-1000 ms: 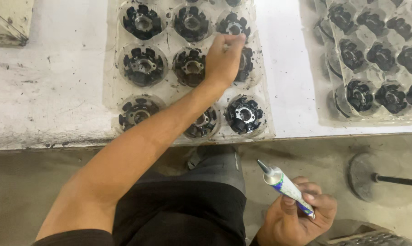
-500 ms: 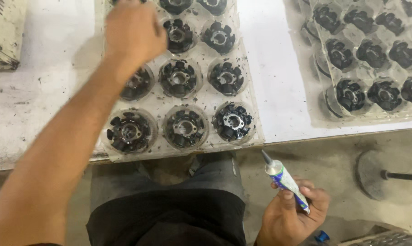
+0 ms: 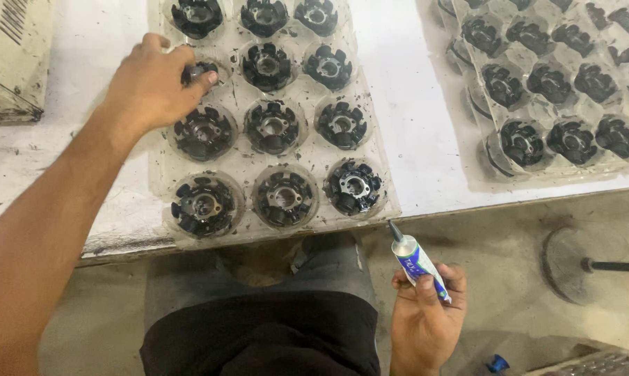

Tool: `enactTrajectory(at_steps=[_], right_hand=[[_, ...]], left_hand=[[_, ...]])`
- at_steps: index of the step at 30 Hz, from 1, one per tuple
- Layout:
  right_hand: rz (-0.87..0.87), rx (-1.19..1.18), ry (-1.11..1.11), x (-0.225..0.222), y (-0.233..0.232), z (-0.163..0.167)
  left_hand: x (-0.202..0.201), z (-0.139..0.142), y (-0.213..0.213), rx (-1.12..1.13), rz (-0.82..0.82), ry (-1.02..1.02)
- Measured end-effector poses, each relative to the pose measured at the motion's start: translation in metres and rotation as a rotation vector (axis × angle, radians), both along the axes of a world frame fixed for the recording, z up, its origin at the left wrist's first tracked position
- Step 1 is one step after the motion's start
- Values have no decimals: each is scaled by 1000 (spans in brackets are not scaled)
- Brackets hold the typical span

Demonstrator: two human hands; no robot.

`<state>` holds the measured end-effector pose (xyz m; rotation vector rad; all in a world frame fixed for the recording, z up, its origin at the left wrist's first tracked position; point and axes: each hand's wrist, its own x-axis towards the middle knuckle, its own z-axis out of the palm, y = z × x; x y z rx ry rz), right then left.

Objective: The person picks rotor hubs with black rubber vanes from a plastic tray one at a time and squeezes adhesive from a tube onto each hub's surface, then places the hub back into the tray. At the end the person wipes their hands with a gray cloth.

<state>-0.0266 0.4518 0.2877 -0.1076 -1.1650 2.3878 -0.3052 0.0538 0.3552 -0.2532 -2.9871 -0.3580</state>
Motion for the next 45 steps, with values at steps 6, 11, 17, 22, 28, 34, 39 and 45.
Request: enactTrajectory(at_steps=[6,11,17,22,28,34,39,45], right_hand=[[71,-17,13,-11,-8,0],[48,192,34,-8,-32,-1],[-130,460,185,8,-52,0],[-26,687,350,13,-59,14],[15,1041,297,14,-58,34],[-73,1200,393,12,-60,30],[-22,1206,423,14,-63,34],[-14,1226,470,8,-71,43]], left_hand=[[122,36,22,1327,-97,-297],[220,27,60,1947,-382,-72],[236,22,96,2404,-99,29],[236,27,105,2342,-186,65],[254,18,112,1962,-167,283],[264,17,103,1847,-203,293],[266,20,97,1664,-200,355],[264,17,97,1577,-220,371]])
